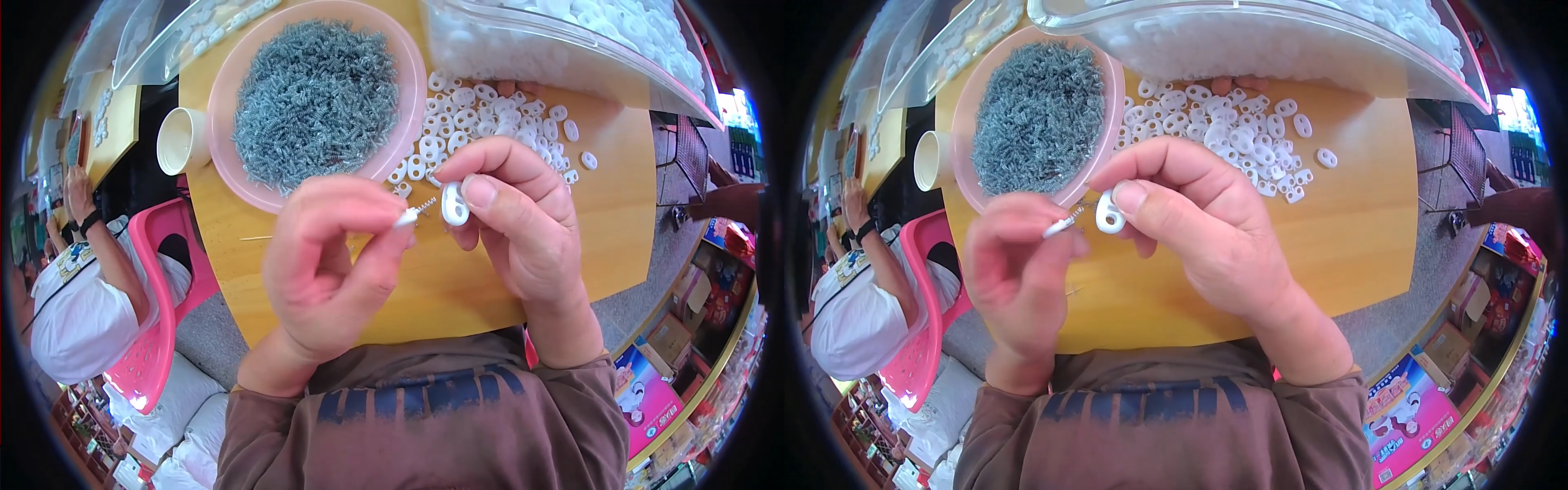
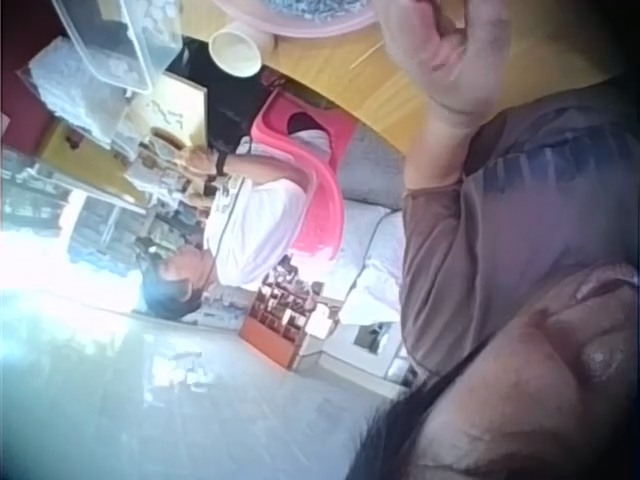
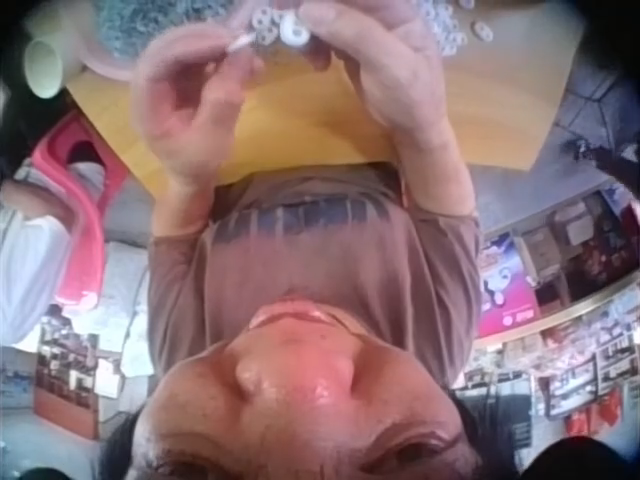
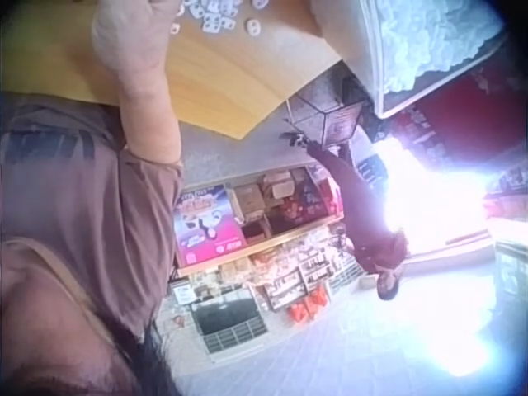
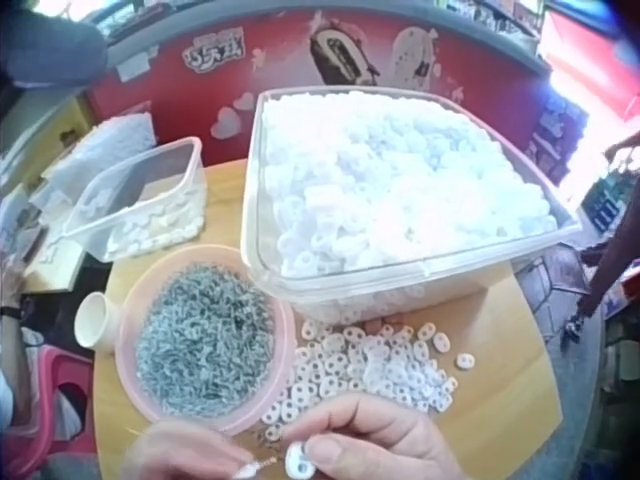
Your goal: Assembling small white plastic components with metal springs and pins at a workbench.
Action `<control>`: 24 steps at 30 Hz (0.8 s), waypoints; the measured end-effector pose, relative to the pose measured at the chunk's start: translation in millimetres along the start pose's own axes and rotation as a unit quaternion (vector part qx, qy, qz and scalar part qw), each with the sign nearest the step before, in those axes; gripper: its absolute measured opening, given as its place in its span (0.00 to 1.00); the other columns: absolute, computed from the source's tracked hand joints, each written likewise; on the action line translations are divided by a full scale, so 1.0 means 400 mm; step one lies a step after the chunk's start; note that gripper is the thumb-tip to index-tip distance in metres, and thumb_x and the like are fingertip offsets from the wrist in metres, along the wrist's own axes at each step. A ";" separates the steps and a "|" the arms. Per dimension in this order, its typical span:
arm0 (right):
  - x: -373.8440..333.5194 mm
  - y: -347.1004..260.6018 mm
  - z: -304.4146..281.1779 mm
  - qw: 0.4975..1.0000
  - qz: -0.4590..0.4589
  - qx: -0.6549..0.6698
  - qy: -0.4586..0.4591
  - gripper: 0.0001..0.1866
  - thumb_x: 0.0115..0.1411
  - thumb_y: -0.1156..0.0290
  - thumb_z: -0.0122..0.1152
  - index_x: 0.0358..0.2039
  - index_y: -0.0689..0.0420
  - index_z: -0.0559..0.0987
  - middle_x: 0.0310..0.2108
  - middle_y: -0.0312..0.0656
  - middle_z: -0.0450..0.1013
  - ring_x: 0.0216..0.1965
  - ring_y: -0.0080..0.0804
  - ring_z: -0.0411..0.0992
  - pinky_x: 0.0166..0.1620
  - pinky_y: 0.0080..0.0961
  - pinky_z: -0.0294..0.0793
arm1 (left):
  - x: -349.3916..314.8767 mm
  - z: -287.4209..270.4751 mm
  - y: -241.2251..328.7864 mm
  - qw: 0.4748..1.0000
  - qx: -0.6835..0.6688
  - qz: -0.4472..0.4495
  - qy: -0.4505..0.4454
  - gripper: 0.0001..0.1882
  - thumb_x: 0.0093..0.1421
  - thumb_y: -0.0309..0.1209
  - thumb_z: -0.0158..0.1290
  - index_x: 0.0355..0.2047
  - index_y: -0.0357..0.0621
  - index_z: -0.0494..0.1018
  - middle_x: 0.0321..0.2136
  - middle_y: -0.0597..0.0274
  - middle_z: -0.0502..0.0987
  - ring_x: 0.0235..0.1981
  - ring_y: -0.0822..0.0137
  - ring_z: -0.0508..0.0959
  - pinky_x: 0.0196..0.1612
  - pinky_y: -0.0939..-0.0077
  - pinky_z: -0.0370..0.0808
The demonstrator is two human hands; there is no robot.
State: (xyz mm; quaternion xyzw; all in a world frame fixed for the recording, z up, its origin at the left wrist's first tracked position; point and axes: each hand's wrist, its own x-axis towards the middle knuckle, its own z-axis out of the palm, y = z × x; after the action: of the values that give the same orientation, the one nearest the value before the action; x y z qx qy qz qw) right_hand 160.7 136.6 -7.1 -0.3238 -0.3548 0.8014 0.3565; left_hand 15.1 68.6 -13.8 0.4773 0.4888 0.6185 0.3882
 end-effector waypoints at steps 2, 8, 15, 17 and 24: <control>0.000 -0.006 0.001 1.000 0.007 0.007 -0.004 0.10 0.53 0.71 0.49 0.33 0.63 0.72 0.23 0.35 0.68 0.22 0.17 0.64 0.24 0.12 0.63 | 0.004 -0.007 0.004 0.989 0.135 0.065 -0.014 0.12 0.45 0.15 0.53 0.32 0.38 0.68 0.31 0.56 0.71 0.28 0.67 0.72 0.31 0.78 0.69; 0.000 -0.009 -0.002 0.999 0.032 0.036 -0.025 0.10 0.53 0.71 0.49 0.32 0.64 0.72 0.23 0.36 0.67 0.22 0.17 0.63 0.23 0.12 0.62 | 0.014 -0.021 0.010 0.902 0.321 0.278 -0.081 0.18 0.38 0.18 0.57 0.33 0.45 0.70 0.33 0.58 0.71 0.26 0.68 0.71 0.28 0.76 0.65; 0.000 -0.016 -0.002 0.998 0.044 0.028 -0.035 0.10 0.52 0.71 0.50 0.32 0.64 0.72 0.21 0.36 0.66 0.20 0.17 0.61 0.22 0.13 0.60 | 0.015 -0.021 0.009 0.888 0.341 0.298 -0.076 0.20 0.36 0.19 0.58 0.32 0.47 0.70 0.35 0.59 0.70 0.26 0.69 0.71 0.26 0.76 0.64; -0.001 -0.018 -0.005 0.998 0.045 0.031 -0.033 0.10 0.52 0.71 0.50 0.31 0.64 0.72 0.21 0.36 0.66 0.20 0.17 0.61 0.22 0.13 0.60 | 0.016 -0.018 0.008 0.886 0.344 0.301 -0.082 0.19 0.36 0.19 0.58 0.32 0.47 0.70 0.34 0.59 0.70 0.25 0.69 0.71 0.26 0.76 0.64; -0.002 -0.029 -0.010 0.997 0.052 0.029 -0.045 0.08 0.50 0.70 0.52 0.28 0.62 0.70 0.18 0.35 0.66 0.17 0.16 0.59 0.19 0.12 0.57 | 0.013 -0.009 0.005 0.893 0.328 0.300 -0.077 0.19 0.36 0.19 0.58 0.31 0.47 0.70 0.33 0.60 0.72 0.26 0.69 0.72 0.26 0.75 0.65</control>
State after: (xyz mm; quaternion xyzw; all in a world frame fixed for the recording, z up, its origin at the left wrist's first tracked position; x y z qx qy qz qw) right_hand 168.1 142.9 0.2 -0.2944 -0.3299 0.8426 0.3073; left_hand 10.4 72.3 -11.0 0.7474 0.4657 0.4720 0.0418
